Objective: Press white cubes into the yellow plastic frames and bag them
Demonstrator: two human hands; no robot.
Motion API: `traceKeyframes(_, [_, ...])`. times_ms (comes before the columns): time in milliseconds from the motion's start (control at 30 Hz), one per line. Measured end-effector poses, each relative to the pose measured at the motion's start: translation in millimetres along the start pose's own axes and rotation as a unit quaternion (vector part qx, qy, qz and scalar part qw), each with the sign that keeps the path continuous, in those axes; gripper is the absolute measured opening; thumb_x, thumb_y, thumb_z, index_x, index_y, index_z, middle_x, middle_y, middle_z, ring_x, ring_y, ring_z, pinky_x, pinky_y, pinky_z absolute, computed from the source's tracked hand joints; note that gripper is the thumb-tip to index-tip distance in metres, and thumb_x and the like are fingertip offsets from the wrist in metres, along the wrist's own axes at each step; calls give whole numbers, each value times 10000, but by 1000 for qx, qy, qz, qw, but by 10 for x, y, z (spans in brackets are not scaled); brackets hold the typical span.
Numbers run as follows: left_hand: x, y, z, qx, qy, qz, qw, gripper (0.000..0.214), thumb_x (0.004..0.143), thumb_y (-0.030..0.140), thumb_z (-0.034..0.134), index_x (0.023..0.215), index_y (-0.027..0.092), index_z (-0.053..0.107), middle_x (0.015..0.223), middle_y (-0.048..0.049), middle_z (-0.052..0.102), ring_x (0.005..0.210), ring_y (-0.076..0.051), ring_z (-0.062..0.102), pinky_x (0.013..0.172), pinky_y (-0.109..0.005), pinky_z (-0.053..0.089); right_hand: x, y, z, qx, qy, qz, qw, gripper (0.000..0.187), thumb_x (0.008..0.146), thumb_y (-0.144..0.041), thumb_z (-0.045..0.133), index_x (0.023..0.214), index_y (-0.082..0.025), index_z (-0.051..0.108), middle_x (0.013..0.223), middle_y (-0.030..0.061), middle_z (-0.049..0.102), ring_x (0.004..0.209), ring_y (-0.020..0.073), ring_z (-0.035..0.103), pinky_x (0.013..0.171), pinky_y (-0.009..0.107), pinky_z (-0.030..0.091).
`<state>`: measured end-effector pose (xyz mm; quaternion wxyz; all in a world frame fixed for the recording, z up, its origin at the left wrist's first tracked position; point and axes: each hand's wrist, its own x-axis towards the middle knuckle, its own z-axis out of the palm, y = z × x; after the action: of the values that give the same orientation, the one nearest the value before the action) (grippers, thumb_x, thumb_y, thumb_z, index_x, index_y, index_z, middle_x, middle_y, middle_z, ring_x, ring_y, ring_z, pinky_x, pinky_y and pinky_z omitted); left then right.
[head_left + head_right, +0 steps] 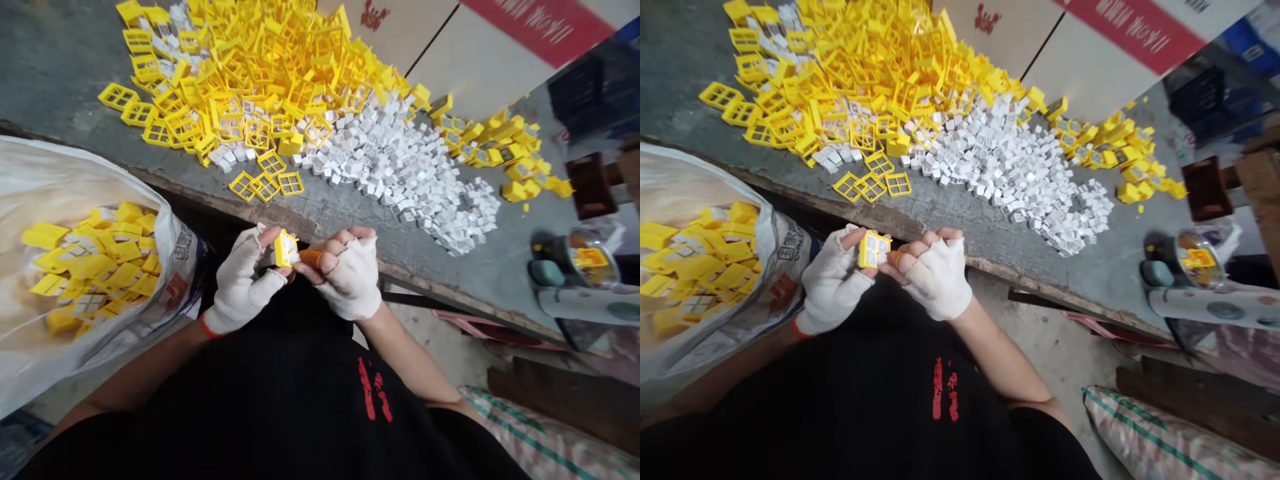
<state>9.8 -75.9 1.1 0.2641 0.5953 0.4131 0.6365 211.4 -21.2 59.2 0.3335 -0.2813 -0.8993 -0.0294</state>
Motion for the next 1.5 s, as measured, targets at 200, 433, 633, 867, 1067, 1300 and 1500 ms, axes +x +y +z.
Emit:
traceKeyframes(200, [55,-30,-115,-89,41,-153,983,444,926,326,869,1369,315,838,1256,-75,797,1085,-257,803,950,-368,693,219,235,8,117,-158,-12,980,376,1157,-511,554,1109,-255,825,843,24,768,772,194,642,810,391,409])
traceKeyframes(433, [132,-36,-180,-273,157,-379,870,444,815,483,972,1213,303,890,1145,-71,829,955,-232,806,742,-309,705,1201,1196,462,-116,-217,288,925,322,1012,-332,735,1311,-240,810,1320,167,794,1250,396,646,1082,580,462])
traceKeyframes(633, [142,18,-305,-268,184,-418,848,504,742,489,1023,1187,286,899,1094,-81,836,935,-250,807,731,-326,706,1564,1259,846,-136,-235,292,917,355,907,-271,779,1258,-219,794,1442,178,719,1427,457,559,1173,639,424])
traceKeyframes(867, [128,-27,-268,-293,167,-443,831,465,756,468,1014,1157,269,889,1073,-78,822,948,-266,798,706,-319,678,1552,1688,516,90,-167,367,911,286,842,-205,822,1124,-181,782,1002,59,801,929,249,742,889,412,636])
traceKeyframes(1067, [248,109,-166,-346,128,-452,812,441,728,471,1026,1083,263,867,1010,-44,795,839,-217,766,588,-271,620,900,1736,-242,162,-260,343,888,258,828,-258,825,1078,-200,857,829,19,804,713,171,694,698,326,634])
traceKeyframes(1300, [265,183,34,-368,67,-490,788,327,852,426,909,1094,238,796,1063,-74,804,803,-216,753,547,-267,559,141,1377,-125,25,-296,345,891,348,947,-189,739,1273,-214,861,1126,57,856,960,217,790,893,333,641])
traceKeyframes(1500, [263,361,163,-339,6,-475,812,381,882,465,874,1168,234,776,1077,-95,796,895,-261,771,590,-286,541,-151,1096,-180,3,-225,254,941,633,859,-388,891,1454,-218,759,1305,144,804,1150,359,752,1018,496,623])
